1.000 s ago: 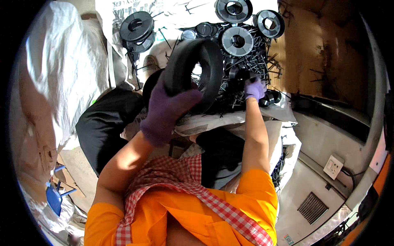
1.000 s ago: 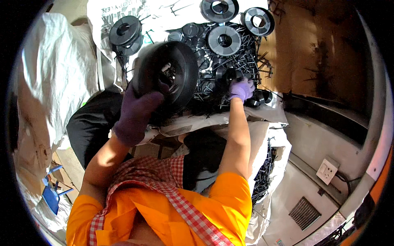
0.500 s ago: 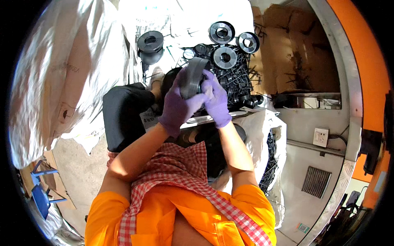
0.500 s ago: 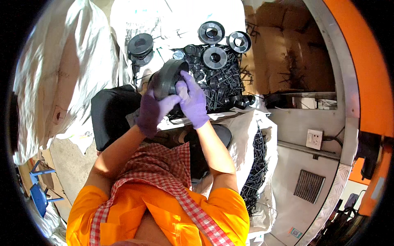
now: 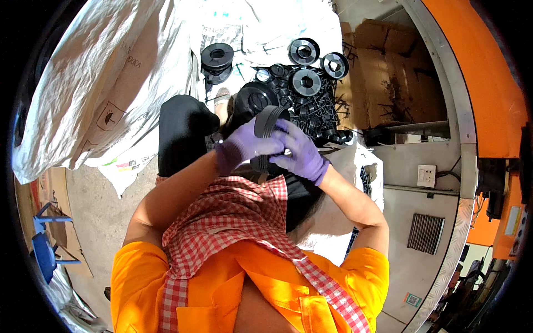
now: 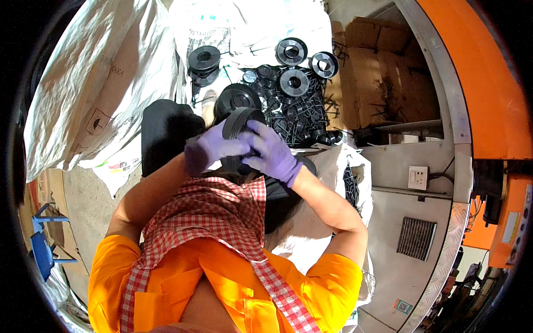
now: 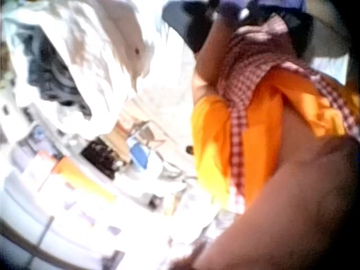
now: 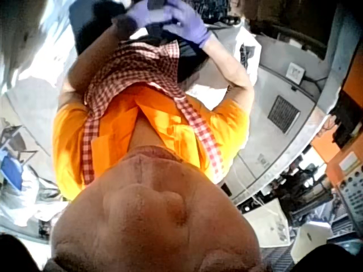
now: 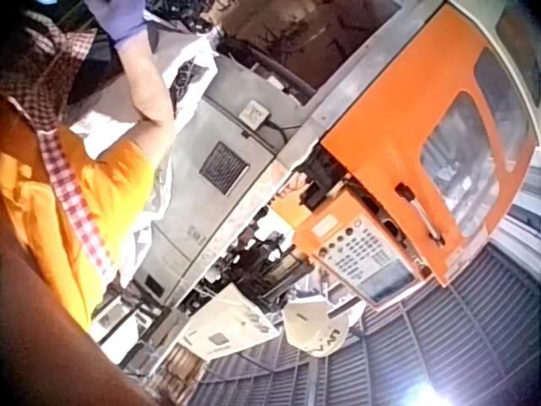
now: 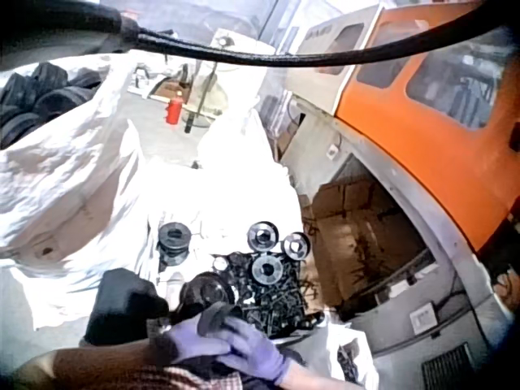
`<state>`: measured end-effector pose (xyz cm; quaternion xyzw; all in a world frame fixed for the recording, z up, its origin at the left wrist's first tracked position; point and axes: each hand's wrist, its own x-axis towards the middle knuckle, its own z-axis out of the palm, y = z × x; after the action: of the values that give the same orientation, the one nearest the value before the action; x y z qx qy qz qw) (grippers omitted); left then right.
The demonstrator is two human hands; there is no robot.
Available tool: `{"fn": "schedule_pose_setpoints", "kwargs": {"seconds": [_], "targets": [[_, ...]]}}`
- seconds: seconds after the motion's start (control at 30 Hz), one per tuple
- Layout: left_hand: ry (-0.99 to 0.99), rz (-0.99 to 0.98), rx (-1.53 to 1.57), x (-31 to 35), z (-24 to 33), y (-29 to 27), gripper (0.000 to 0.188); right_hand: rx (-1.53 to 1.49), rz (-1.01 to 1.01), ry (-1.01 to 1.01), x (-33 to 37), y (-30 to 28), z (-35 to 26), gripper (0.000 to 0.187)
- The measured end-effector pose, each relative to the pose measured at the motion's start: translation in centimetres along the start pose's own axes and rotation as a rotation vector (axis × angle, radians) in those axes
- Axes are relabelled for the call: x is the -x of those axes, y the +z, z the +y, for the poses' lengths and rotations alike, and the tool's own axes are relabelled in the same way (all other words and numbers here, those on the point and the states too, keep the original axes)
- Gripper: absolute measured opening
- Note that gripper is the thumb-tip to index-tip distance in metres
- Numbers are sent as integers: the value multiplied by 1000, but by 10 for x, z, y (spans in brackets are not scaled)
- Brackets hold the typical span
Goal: The person picks up plastic rings and other small components from a large white bag, stacks the rings together, and places them into another large white bag.
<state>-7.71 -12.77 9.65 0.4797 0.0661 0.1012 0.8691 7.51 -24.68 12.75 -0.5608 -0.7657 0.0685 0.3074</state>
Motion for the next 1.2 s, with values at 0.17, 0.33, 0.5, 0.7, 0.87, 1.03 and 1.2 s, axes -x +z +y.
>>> {"fn": "schedule_pose_setpoints", "kwargs": {"seconds": [0.17, 0.33, 0.5, 0.7, 0.87, 1.03, 1.2], "targets": [[346, 291, -419, 21, -23, 22, 86, -682, 194, 867, 11, 28, -7, 40], [185, 269, -564, 26, -24, 29, 87, -1472, 293, 1140, 24, 36, 1, 39], [-128, -11, -556, 17, -1, 14, 72, -400, 221, 477, 36, 32, -15, 29], [187, 314, -538, 14, -32, 27, 79, -283, 383, 847, 44, 47, 4, 54], [43, 274, -656, 23, -44, 18, 77, -913, 344, 867, 44, 54, -20, 51], [85, -316, -731, 6, -28, -37, 31, 45, -25, -146, 45, 44, -17, 38], [87, -316, -706, 15, -25, -34, 20, -141, -178, -88, 31, 40, -11, 44]]}}
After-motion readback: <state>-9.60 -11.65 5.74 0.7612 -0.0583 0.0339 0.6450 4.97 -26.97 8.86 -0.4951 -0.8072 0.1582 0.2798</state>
